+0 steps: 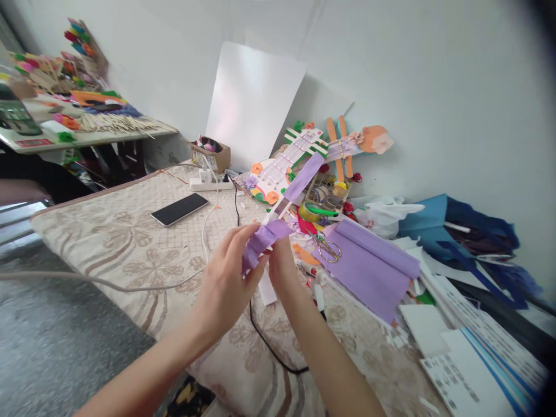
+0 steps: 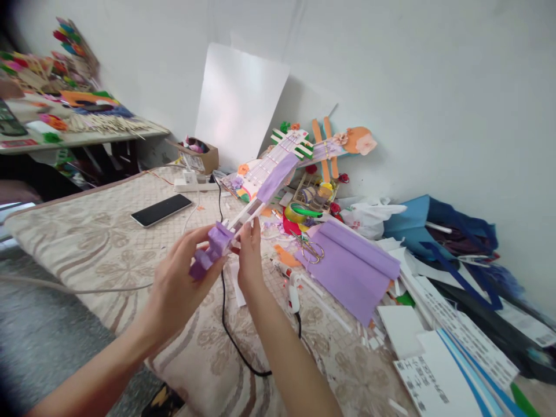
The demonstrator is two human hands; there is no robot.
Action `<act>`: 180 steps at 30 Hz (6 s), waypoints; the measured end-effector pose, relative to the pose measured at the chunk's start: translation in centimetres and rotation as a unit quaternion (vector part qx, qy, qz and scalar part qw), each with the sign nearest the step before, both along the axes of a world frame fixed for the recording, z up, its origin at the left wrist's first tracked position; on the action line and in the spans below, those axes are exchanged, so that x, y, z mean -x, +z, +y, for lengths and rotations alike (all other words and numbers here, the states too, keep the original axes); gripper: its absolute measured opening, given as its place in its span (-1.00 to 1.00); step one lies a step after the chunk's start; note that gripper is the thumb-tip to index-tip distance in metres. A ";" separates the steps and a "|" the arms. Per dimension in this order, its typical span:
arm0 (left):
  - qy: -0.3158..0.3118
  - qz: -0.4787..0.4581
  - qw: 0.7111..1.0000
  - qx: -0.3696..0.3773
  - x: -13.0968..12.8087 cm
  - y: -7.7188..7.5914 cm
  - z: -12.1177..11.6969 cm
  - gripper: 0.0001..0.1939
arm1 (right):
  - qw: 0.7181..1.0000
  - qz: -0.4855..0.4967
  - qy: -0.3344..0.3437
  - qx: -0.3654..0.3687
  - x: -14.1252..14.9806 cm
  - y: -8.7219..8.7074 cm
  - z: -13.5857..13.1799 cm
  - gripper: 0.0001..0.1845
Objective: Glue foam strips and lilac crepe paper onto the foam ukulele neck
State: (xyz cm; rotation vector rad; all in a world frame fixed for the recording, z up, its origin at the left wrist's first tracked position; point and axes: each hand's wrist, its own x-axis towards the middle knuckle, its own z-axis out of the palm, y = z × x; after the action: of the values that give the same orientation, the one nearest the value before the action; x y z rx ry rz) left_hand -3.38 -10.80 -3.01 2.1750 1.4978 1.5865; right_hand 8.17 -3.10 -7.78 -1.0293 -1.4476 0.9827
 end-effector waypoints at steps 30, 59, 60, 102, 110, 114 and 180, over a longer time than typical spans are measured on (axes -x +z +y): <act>-0.048 0.038 0.995 0.081 5.0 2.0 6.7 -0.66 | 0.968 -0.224 -0.024 -0.113 -3.7 -0.9 -4.0 -0.72; -0.076 0.002 0.991 0.108 6.7 1.0 8.5 -0.53 | 0.951 0.180 0.125 0.219 -5.0 -2.5 -6.0 -0.51; -0.077 0.000 0.991 0.107 6.8 1.0 8.6 -0.53 | 0.936 0.216 0.142 0.238 -4.9 -2.3 -5.9 -0.49; -0.088 -0.008 0.992 0.091 7.0 0.9 9.0 -0.58 | 0.805 -0.556 0.178 -0.107 -6.2 -1.4 -2.0 -0.71; -0.085 -0.008 0.993 0.085 7.0 0.9 9.0 -0.60 | 0.891 -0.428 0.006 -0.149 -6.1 2.1 -5.0 -0.92; -0.084 -0.007 0.993 0.085 6.9 1.1 8.9 -0.63 | 0.913 -0.332 -0.055 -0.230 -5.1 2.3 -5.2 -0.72; -0.094 0.004 0.992 0.083 6.7 0.7 9.1 -0.63 | 0.908 -0.355 0.036 -0.218 -0.5 5.7 -2.3 -0.50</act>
State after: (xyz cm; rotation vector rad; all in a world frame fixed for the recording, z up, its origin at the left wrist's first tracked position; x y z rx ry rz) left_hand -10.10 -1.73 -2.33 2.1590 1.3302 1.3455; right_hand 8.71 -5.43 -2.11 -1.0412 -2.1899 0.2779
